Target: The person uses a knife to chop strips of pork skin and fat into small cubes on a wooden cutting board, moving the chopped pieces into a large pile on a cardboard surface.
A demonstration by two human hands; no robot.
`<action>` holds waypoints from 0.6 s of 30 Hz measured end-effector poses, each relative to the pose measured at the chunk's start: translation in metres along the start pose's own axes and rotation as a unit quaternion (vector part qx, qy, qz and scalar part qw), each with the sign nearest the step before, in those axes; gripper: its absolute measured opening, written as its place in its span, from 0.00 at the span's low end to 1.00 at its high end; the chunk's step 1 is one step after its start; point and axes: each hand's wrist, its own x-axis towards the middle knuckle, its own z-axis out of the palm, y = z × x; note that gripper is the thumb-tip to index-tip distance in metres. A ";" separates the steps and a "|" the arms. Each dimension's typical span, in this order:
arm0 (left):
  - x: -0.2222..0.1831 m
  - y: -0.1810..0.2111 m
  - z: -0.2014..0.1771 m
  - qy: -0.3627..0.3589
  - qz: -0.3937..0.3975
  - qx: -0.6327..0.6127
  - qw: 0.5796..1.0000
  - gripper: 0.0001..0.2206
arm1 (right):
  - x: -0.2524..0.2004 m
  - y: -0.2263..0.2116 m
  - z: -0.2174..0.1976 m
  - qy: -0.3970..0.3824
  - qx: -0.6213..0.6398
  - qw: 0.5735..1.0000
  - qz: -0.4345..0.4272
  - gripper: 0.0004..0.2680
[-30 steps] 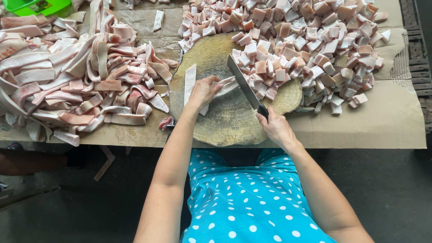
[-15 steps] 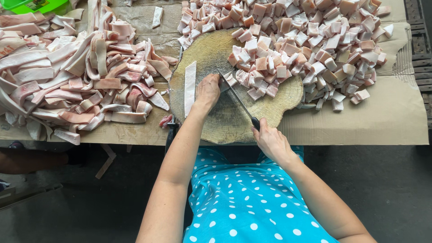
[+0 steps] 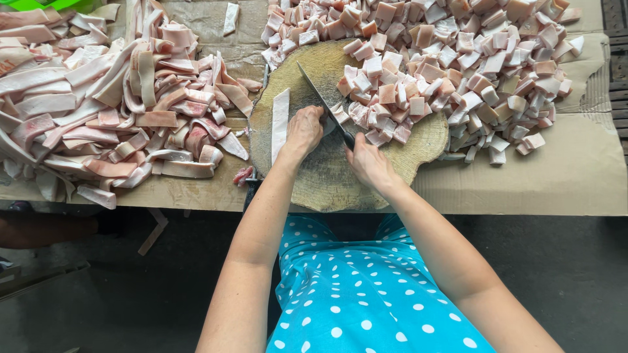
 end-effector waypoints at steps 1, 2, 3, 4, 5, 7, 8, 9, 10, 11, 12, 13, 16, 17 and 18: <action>-0.001 0.000 -0.001 0.012 0.010 0.001 1.000 0.11 | 0.008 -0.006 0.000 0.001 -0.001 1.000 -0.001 0.13; -0.003 0.004 -0.001 0.013 0.010 0.001 1.000 0.11 | 0.016 -0.013 0.001 -0.012 -0.014 1.000 0.020 0.13; -0.006 0.007 -0.004 0.018 -0.004 0.000 1.000 0.11 | 0.021 -0.019 0.003 -0.025 -0.025 0.999 0.039 0.13; -0.009 0.011 -0.009 0.024 -0.018 -0.001 1.000 0.12 | 0.021 -0.024 0.005 -0.023 -0.023 0.999 0.036 0.13; -0.012 0.014 -0.015 0.024 -0.017 0.000 1.000 0.12 | 0.020 -0.027 0.008 0.007 -0.038 0.999 0.017 0.14; -0.016 0.014 -0.029 -0.098 -0.120 -0.021 0.988 0.12 | 0.017 -0.028 0.007 0.038 -0.054 0.998 -0.004 0.14; -0.019 0.013 -0.033 -0.097 -0.120 -0.021 0.988 0.12 | 0.017 -0.025 0.001 0.001 -0.026 0.999 0.031 0.14; -0.022 0.009 -0.038 -0.081 -0.089 -0.046 0.992 0.19 | 0.017 -0.023 -0.004 -0.036 0.001 0.997 0.065 0.14; -0.025 0.005 -0.043 -0.065 -0.058 -0.070 0.994 0.28 | 0.014 -0.021 -0.008 -0.035 0.000 0.997 0.062 0.14; -0.029 0.001 -0.047 -0.065 -0.059 -0.069 0.994 0.28 | 0.006 -0.015 -0.010 -0.019 -0.008 0.999 0.036 0.14; -0.033 -0.003 -0.052 -0.118 -0.081 -0.088 0.986 0.24 | -0.002 -0.009 -0.012 -0.002 -0.015 1.000 0.010 0.14; -0.037 -0.004 -0.055 -0.170 -0.105 -0.108 0.974 0.21 | -0.010 -0.004 -0.013 -0.004 -0.016 1.000 0.009 0.14; -0.042 0.002 -0.056 -0.178 -0.117 -0.059 0.975 0.15 | -0.031 0.014 -0.022 -0.025 -0.030 0.999 0.035 0.16; -0.043 0.004 -0.055 -0.179 -0.116 -0.060 0.975 0.15 | -0.037 0.022 -0.026 -0.018 -0.045 0.997 0.053 0.15; -0.044 0.005 -0.053 -0.161 -0.121 -0.057 0.978 0.14 | -0.044 0.030 -0.030 -0.011 -0.060 0.996 0.072 0.15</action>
